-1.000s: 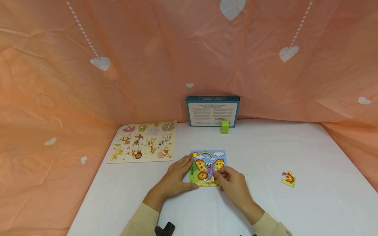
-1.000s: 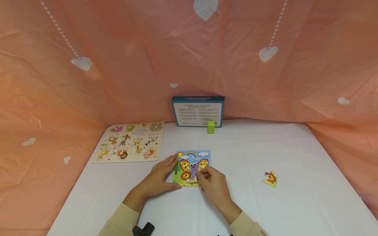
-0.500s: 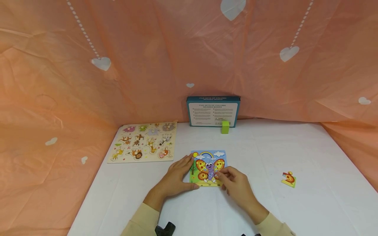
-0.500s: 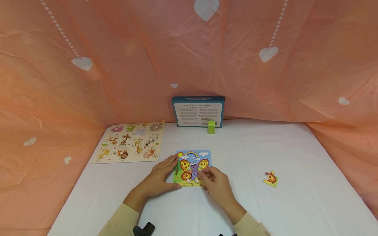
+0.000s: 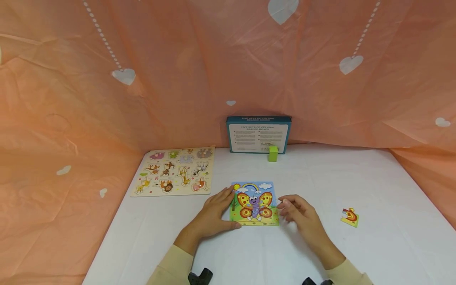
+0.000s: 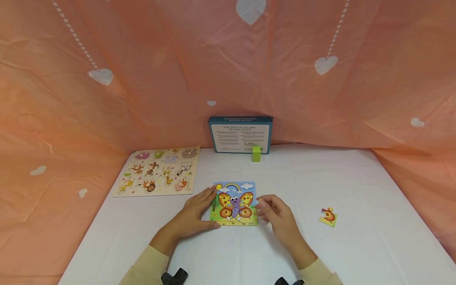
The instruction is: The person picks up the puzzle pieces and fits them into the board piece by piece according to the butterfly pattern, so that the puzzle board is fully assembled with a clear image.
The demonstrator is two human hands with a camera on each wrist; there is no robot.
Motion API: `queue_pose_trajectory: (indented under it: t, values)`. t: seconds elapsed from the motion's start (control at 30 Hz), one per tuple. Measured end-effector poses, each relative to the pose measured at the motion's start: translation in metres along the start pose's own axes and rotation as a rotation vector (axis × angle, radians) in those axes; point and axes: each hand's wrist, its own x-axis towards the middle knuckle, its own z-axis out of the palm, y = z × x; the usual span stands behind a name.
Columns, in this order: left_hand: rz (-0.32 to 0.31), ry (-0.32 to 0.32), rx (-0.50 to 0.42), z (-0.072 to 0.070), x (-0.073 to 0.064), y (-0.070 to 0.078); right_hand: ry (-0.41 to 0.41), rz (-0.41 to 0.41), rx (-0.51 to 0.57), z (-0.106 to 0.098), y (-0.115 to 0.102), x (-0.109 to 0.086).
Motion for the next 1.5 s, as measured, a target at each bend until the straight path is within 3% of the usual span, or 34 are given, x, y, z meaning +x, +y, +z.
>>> queue_pose_trajectory:
  t: [0.2, 0.67, 0.83, 1.07, 1.17, 1.27, 1.5]
  values:
    - [0.009, 0.002, 0.005, 0.0, 0.001, -0.001, -0.019, -0.055, 0.032, -0.028, -0.002, -0.001]
    - [0.008, 0.001, 0.008, 0.001, 0.002, 0.0, -0.075, -0.203, 0.269, -0.108, 0.007, -0.013]
    - [0.008, 0.003, 0.013, 0.001, 0.002, 0.0, -0.054, -0.238, 0.332, -0.133, 0.008, -0.017]
    - [0.001, -0.003, 0.01, 0.001, 0.002, -0.001, 0.081, -0.201, 0.393, -0.158, 0.007, -0.022]
    - [-0.002, -0.006, 0.006, 0.001, 0.002, -0.001, 0.089, -0.204, 0.431, -0.167, 0.011, -0.023]
    - [-0.006, -0.006, 0.002, 0.001, 0.001, -0.001, 0.103, -0.154, 0.339, -0.174, 0.014, -0.024]
    - [-0.011, -0.004, -0.002, 0.001, 0.001, -0.001, 0.033, 0.07, -0.197, -0.18, 0.019, -0.024]
